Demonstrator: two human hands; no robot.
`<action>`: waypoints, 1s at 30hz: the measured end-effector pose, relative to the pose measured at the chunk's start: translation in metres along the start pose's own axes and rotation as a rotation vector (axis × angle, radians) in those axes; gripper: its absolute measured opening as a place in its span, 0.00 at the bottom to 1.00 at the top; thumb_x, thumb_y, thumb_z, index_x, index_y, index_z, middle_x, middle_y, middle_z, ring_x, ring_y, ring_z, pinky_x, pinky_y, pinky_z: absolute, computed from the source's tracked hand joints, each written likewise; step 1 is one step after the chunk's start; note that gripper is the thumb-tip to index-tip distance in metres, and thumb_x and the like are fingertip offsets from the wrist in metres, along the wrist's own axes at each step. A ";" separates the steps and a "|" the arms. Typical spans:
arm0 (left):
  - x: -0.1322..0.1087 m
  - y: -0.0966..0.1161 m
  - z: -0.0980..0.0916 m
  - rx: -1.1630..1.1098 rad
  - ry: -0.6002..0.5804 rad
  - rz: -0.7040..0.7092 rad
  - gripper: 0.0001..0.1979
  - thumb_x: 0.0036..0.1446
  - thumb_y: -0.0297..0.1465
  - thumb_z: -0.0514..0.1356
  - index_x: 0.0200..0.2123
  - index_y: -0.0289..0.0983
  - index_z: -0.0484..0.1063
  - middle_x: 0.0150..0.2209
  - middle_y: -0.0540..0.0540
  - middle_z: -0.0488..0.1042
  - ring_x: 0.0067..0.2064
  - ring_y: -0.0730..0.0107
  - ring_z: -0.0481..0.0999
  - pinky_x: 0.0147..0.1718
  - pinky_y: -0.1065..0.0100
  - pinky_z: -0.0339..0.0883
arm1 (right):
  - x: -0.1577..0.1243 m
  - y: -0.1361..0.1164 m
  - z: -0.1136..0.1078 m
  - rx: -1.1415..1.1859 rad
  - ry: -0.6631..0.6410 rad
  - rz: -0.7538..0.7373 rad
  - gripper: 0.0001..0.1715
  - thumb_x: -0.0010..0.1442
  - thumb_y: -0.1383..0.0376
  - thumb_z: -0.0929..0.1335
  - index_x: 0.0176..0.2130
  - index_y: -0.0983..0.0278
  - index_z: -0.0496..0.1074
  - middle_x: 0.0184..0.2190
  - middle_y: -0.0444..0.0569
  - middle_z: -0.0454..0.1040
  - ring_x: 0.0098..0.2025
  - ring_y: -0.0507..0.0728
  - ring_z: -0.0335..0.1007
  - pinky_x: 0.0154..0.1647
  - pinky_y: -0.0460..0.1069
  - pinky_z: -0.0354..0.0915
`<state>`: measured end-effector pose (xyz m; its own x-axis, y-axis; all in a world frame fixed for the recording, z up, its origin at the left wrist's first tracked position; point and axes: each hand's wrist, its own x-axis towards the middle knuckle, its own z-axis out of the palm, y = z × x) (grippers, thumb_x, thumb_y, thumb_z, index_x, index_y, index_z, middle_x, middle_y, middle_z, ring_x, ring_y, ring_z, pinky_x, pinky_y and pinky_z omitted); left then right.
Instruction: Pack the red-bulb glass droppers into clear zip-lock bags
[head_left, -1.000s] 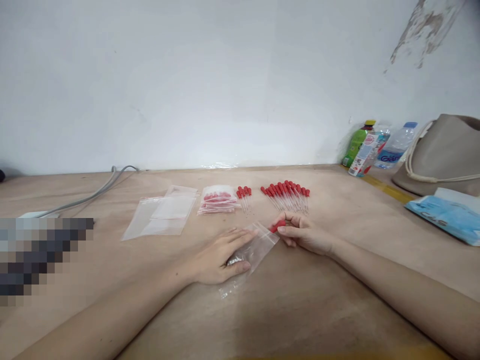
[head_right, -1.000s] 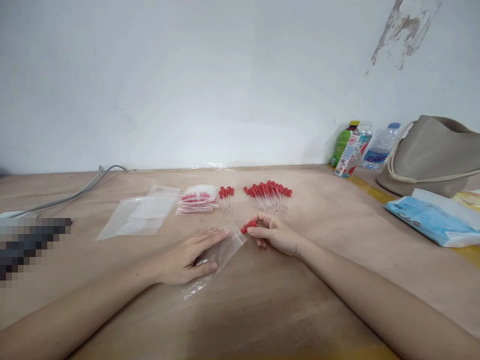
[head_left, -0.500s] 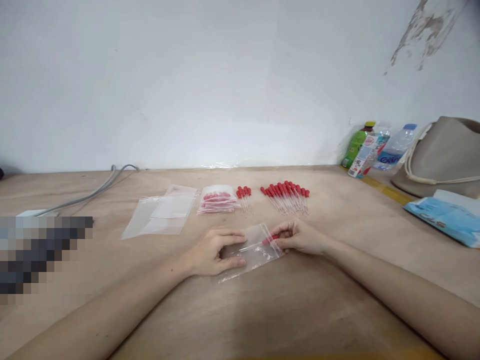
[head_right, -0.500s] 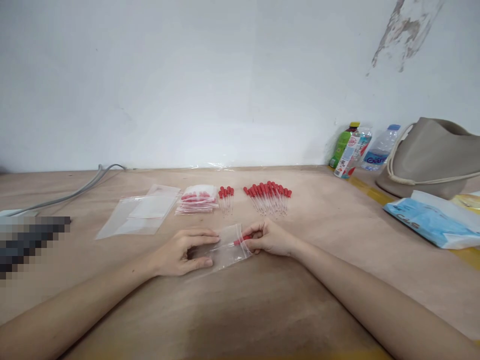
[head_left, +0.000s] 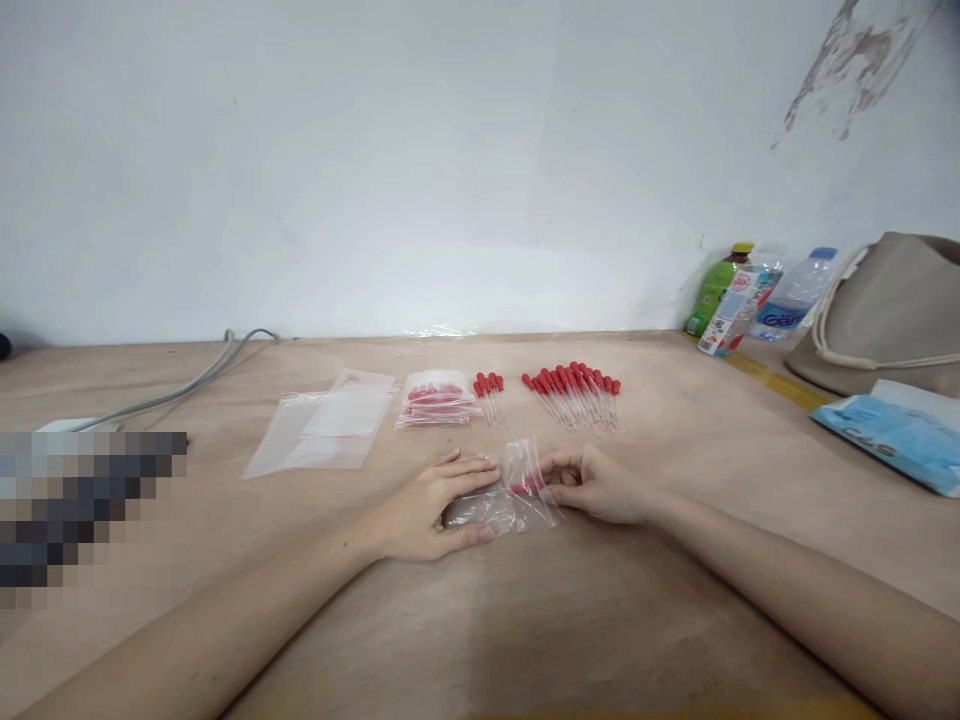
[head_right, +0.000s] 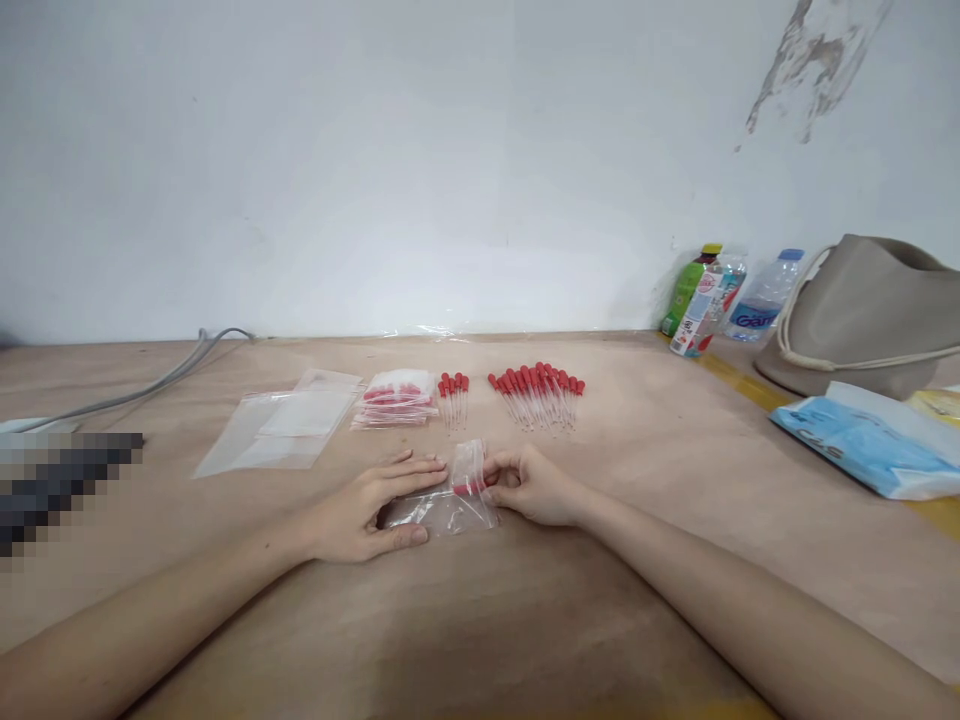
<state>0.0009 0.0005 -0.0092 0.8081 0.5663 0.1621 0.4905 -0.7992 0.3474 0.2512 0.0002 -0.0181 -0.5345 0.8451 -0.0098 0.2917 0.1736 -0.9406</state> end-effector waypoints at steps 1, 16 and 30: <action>0.000 0.000 0.000 -0.002 -0.001 -0.002 0.30 0.55 0.44 0.55 0.58 0.41 0.55 0.59 0.45 0.56 0.60 0.59 0.55 0.59 0.51 0.41 | 0.000 -0.001 0.000 -0.036 0.005 -0.051 0.15 0.48 0.58 0.70 0.33 0.66 0.74 0.27 0.44 0.68 0.25 0.47 0.60 0.26 0.44 0.59; 0.000 0.000 0.000 0.007 0.007 -0.022 0.27 0.58 0.42 0.52 0.59 0.42 0.53 0.59 0.45 0.56 0.61 0.62 0.53 0.59 0.52 0.41 | 0.008 0.010 -0.002 0.099 0.034 -0.021 0.17 0.44 0.57 0.72 0.31 0.67 0.73 0.22 0.43 0.70 0.23 0.48 0.62 0.25 0.44 0.59; 0.002 -0.003 0.002 0.074 0.092 -0.083 0.25 0.59 0.39 0.52 0.58 0.39 0.56 0.57 0.43 0.61 0.58 0.59 0.58 0.57 0.53 0.50 | 0.018 -0.002 -0.031 -0.259 0.216 0.062 0.12 0.50 0.59 0.65 0.31 0.66 0.70 0.20 0.43 0.69 0.18 0.48 0.60 0.19 0.44 0.56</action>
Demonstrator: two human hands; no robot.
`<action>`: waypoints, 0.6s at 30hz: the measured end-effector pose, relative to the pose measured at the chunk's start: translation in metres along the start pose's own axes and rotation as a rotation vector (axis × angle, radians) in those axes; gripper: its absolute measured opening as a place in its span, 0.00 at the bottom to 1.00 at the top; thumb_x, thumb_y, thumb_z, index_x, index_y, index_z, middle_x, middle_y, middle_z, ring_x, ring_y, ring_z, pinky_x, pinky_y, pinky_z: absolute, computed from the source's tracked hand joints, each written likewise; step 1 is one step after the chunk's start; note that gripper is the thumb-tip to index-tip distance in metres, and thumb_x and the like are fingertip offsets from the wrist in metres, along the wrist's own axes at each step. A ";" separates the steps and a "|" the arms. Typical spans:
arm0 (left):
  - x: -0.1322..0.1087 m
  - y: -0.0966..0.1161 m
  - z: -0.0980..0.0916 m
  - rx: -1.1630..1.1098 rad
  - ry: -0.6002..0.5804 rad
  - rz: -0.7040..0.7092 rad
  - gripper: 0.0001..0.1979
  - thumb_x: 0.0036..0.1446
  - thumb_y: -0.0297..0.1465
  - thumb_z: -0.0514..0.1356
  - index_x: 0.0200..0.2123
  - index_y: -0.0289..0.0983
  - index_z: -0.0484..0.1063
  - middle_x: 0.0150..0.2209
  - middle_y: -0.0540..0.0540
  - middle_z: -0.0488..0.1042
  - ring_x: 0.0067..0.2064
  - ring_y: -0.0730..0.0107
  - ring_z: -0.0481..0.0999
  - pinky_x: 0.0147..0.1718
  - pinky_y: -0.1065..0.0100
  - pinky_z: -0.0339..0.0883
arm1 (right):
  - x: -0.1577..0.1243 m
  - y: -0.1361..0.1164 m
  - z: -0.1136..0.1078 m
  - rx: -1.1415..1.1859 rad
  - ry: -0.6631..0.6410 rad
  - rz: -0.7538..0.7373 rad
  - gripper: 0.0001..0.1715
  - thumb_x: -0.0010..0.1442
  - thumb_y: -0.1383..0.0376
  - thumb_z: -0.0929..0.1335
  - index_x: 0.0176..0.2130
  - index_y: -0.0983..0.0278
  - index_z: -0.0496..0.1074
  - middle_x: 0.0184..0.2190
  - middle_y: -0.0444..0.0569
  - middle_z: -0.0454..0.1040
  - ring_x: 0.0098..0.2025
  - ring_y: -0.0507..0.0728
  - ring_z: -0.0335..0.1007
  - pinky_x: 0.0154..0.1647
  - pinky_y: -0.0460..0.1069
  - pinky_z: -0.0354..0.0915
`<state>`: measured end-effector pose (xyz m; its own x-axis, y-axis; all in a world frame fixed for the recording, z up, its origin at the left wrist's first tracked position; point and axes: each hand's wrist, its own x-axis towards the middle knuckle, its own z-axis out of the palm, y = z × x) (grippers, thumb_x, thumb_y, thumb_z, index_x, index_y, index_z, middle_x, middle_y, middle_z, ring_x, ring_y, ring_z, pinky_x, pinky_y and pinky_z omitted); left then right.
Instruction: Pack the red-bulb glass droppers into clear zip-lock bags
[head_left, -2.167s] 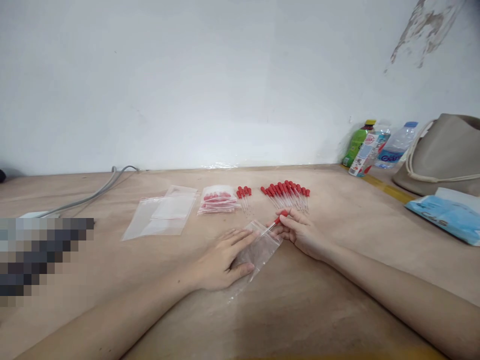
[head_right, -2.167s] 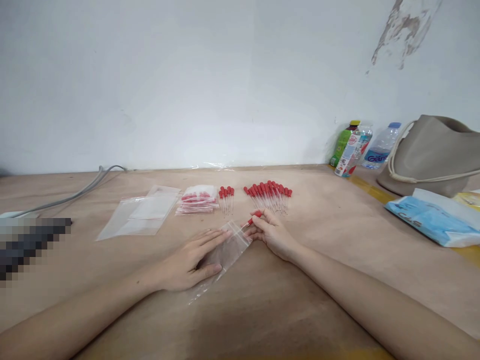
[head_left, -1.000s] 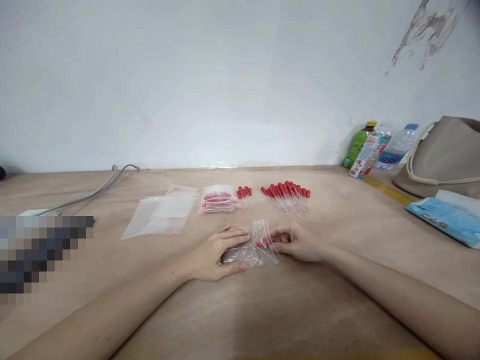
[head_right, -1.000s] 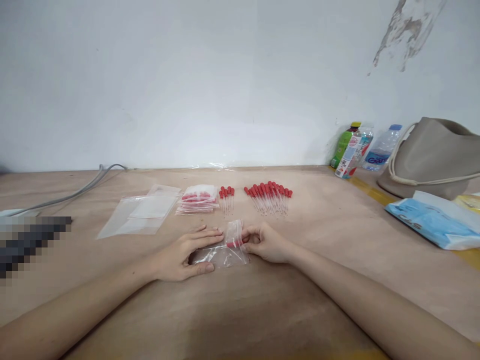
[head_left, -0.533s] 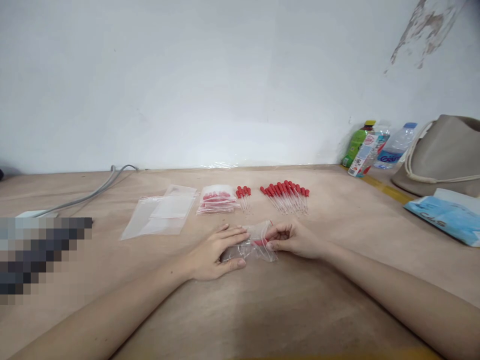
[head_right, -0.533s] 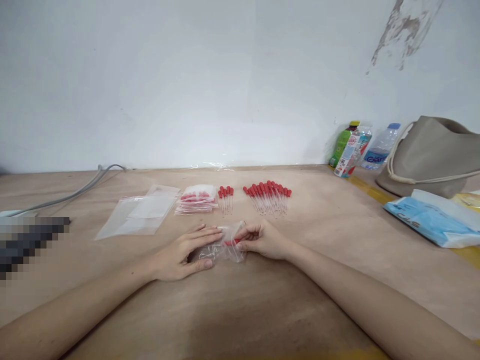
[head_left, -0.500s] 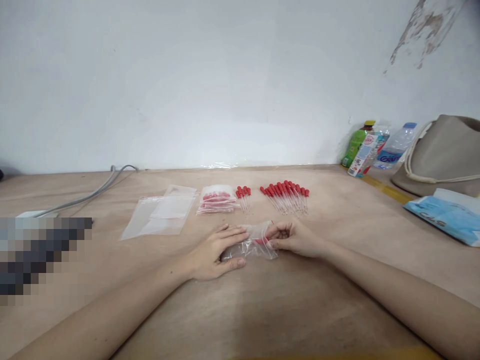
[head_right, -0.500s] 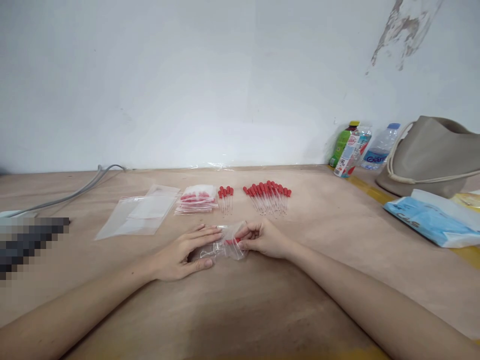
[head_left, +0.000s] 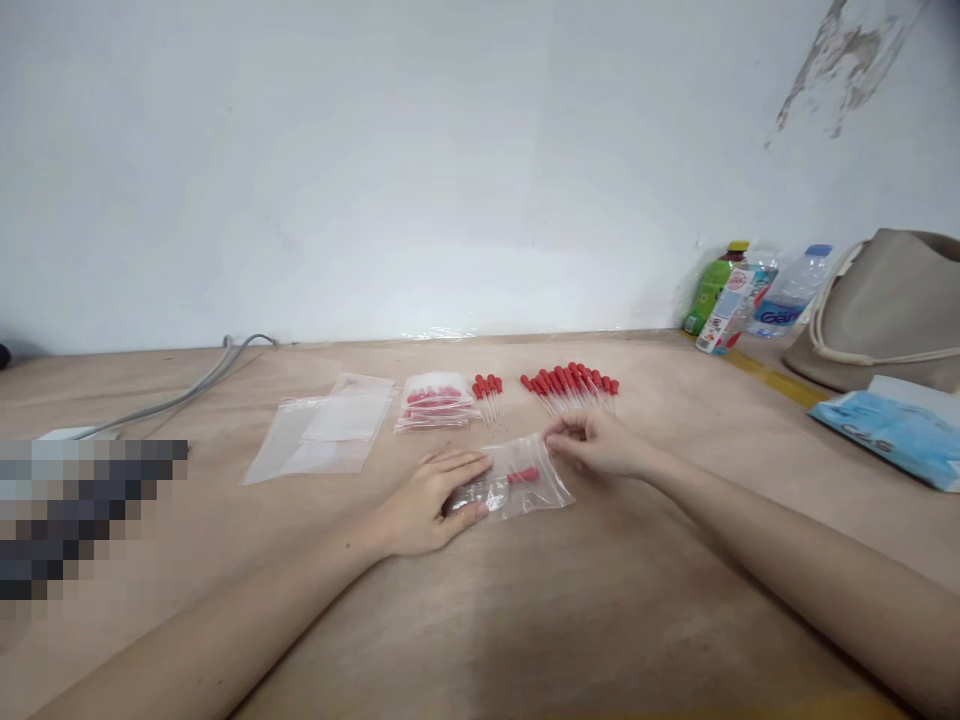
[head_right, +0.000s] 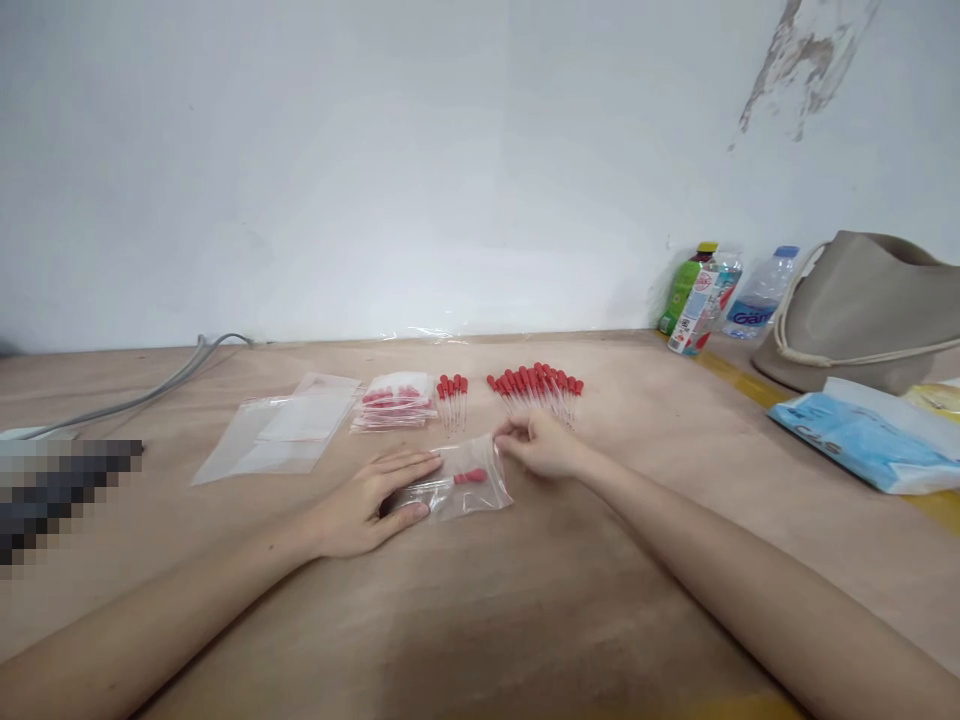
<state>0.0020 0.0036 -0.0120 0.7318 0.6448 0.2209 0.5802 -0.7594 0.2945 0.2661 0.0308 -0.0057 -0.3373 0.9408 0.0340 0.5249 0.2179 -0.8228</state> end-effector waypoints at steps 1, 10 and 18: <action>0.001 -0.001 -0.001 0.017 -0.011 -0.004 0.26 0.58 0.41 0.52 0.58 0.39 0.57 0.58 0.42 0.59 0.59 0.57 0.57 0.57 0.52 0.49 | 0.006 -0.002 -0.002 -0.074 0.115 -0.028 0.10 0.50 0.61 0.65 0.29 0.66 0.71 0.21 0.44 0.70 0.20 0.49 0.62 0.22 0.45 0.58; 0.006 -0.019 -0.007 0.039 -0.016 -0.036 0.26 0.53 0.47 0.55 0.54 0.45 0.63 0.65 0.48 0.34 0.63 0.47 0.36 0.57 0.46 0.41 | 0.084 -0.020 0.025 -0.409 0.379 0.070 0.14 0.49 0.64 0.66 0.37 0.68 0.70 0.34 0.53 0.74 0.39 0.56 0.68 0.39 0.47 0.61; 0.001 -0.022 -0.008 0.049 -0.035 -0.214 0.30 0.49 0.52 0.56 0.54 0.49 0.62 0.64 0.49 0.29 0.61 0.34 0.28 0.53 0.36 0.37 | 0.116 -0.024 0.038 -0.433 0.320 0.222 0.15 0.51 0.66 0.65 0.39 0.72 0.68 0.36 0.62 0.73 0.36 0.60 0.71 0.29 0.47 0.61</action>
<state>-0.0127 0.0217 -0.0112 0.6016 0.7889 0.1257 0.7396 -0.6095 0.2856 0.1841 0.1250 -0.0034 0.0347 0.9931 0.1120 0.8504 0.0295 -0.5253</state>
